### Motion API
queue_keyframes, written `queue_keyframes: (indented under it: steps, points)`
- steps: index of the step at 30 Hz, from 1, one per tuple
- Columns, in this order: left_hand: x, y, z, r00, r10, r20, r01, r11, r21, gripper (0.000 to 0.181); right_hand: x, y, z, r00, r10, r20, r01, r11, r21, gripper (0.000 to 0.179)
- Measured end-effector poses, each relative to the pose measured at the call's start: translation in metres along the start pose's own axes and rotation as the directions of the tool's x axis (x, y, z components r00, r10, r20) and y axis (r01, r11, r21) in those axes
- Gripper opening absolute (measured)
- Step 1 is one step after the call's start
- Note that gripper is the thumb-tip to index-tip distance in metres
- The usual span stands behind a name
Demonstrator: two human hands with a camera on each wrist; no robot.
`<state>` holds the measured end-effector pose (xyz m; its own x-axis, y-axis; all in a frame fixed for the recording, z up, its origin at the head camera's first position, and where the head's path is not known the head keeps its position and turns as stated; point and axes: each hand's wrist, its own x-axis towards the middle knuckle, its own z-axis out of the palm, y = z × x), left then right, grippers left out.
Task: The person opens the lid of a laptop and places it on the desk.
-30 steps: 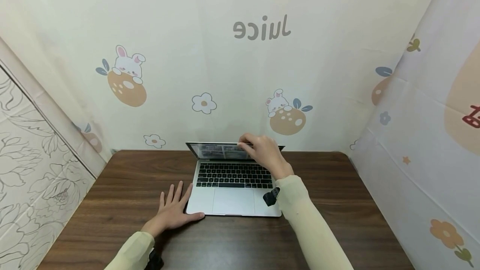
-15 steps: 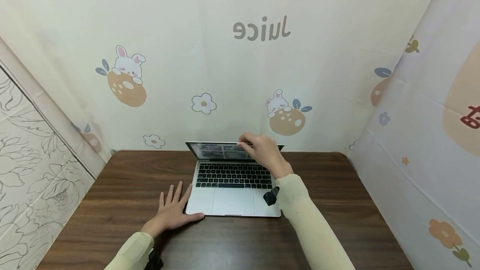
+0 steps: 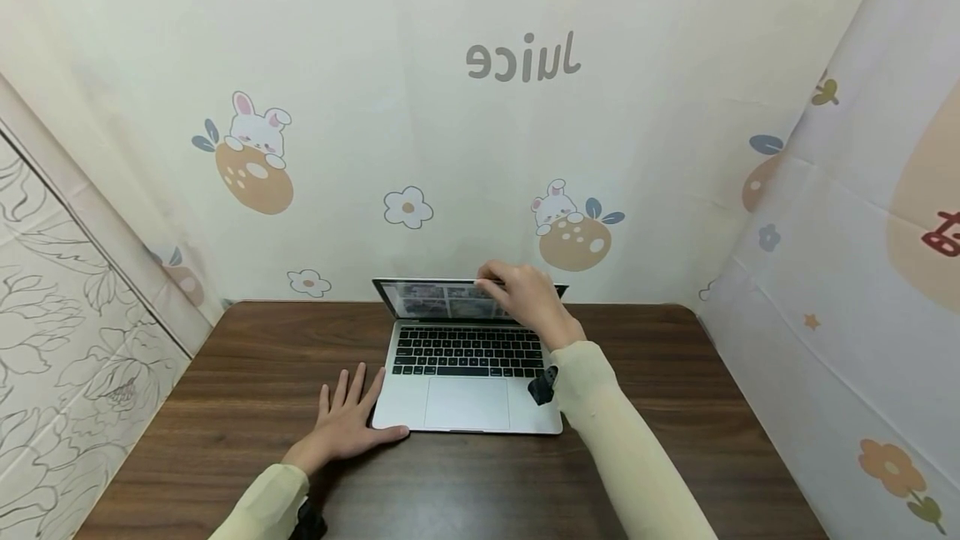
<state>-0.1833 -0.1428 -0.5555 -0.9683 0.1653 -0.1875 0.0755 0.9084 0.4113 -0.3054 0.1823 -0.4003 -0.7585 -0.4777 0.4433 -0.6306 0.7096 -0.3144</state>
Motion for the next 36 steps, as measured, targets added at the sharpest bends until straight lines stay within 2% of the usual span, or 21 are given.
queue_keyframes:
  steps: [9, 16, 21, 28, 36]
  points:
    - [0.0, -0.002, 0.002, 1.0, 0.02, -0.024, -0.021, 0.998, -0.053, 0.122, 0.003, 0.004, 0.001, 1.0, -0.008, -0.004, 0.008, 1.0, -0.02, 0.019]
    - [0.006, -0.009, 0.011, 1.0, -0.002, -0.018, 0.002, 1.0, -0.009, 0.124, 0.005, 0.004, 0.0, 1.0, 0.009, 0.0, -0.009, 0.999, -0.032, 0.018]
    - [0.011, -0.013, 0.016, 1.0, -0.005, -0.029, 0.005, 1.0, -0.014, 0.125, 0.006, 0.004, -0.001, 0.999, 0.028, 0.015, -0.028, 0.999, -0.03, 0.018]
    - [0.012, -0.013, 0.017, 0.999, -0.007, -0.033, 0.007, 1.0, 0.007, 0.126, 0.009, 0.005, -0.002, 0.999, 0.047, 0.027, -0.047, 0.999, -0.016, 0.018]
    - [0.01, -0.013, 0.015, 0.999, -0.009, -0.035, 0.009, 1.0, -0.009, 0.126, 0.014, 0.002, -0.004, 0.996, 0.071, 0.052, -0.07, 0.997, -0.015, 0.021]
